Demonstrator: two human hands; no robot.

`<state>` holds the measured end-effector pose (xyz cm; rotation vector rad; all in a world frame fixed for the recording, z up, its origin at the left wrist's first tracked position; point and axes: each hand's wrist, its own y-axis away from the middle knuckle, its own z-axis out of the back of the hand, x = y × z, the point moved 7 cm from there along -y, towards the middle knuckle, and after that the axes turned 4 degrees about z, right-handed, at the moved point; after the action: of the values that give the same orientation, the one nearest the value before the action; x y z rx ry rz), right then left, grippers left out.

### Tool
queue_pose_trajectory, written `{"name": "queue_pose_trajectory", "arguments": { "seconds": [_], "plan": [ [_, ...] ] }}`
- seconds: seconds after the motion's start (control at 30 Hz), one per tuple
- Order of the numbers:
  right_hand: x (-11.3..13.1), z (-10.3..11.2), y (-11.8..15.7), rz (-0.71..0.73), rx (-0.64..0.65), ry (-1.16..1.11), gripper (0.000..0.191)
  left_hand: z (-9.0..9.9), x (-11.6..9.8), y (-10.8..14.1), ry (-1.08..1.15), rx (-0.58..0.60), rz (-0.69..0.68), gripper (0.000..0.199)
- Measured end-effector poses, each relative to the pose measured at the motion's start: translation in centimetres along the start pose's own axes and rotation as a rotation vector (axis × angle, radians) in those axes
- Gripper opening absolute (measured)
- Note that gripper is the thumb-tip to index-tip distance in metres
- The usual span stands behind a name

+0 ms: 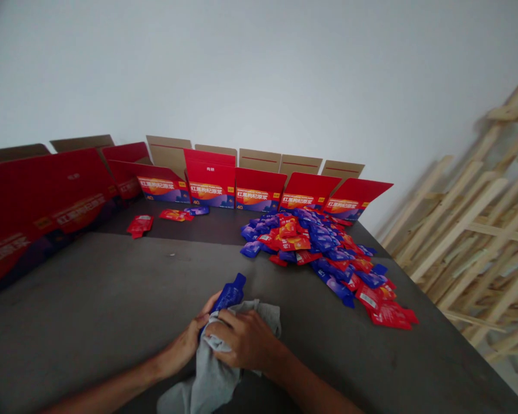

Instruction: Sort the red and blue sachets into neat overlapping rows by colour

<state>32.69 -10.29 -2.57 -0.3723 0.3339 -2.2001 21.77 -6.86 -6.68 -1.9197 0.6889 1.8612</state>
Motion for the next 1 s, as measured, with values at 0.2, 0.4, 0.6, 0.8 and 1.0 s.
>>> {"name": "queue_pose_trajectory", "arguments": {
  "seconds": [0.2, 0.4, 0.6, 0.8, 1.0],
  "plan": [
    [-3.5, 3.6, 0.3, -0.229, -0.305, 0.052, 0.016, -0.4, -0.1, -0.1, -0.008, 0.087, -0.082, 0.068],
    [-4.5, 4.4, 0.6, -0.263, -0.353, 0.047, 0.014, -0.1, 0.6, 0.0, -0.032, 0.079, -0.053, 0.069],
    [-1.1, 1.8, 0.0, -0.019, -0.098, 0.04, 0.023, -0.3, 0.1, 0.0, 0.071, 0.034, -0.066, 0.065],
    [-1.3, 2.3, 0.0, -0.052, -0.143, 0.077, 0.025, -0.6, -0.6, 0.2, 0.061, 0.049, -0.084, 0.067],
    [-4.4, 4.3, 0.5, -0.29, -0.329, 0.091, 0.018, -0.4, 0.1, 0.2, 0.026, 0.068, -0.075, 0.07]
  ]
}}
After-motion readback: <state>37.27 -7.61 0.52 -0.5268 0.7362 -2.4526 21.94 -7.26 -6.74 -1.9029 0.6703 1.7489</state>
